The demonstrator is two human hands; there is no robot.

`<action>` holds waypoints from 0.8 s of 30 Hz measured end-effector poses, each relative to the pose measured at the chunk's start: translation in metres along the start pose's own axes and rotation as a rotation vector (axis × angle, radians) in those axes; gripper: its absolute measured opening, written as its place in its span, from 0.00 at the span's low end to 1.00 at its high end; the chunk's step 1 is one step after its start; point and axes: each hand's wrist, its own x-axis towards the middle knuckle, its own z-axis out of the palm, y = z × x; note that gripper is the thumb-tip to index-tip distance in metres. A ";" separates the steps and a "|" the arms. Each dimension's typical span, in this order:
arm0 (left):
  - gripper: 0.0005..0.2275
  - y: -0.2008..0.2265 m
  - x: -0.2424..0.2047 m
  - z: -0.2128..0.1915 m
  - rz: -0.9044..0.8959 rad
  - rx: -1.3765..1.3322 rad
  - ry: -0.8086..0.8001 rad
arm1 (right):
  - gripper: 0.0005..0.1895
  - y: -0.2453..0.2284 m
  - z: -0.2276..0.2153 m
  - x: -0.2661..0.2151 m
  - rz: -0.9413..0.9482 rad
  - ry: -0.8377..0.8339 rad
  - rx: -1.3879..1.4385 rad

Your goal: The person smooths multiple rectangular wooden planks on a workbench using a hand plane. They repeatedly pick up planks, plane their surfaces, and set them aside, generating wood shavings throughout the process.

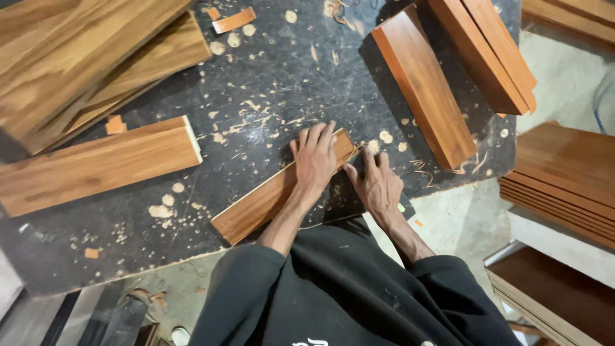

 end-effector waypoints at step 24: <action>0.19 -0.024 -0.054 -0.048 0.010 -0.047 0.220 | 0.43 0.066 -0.016 0.043 -0.065 0.046 0.688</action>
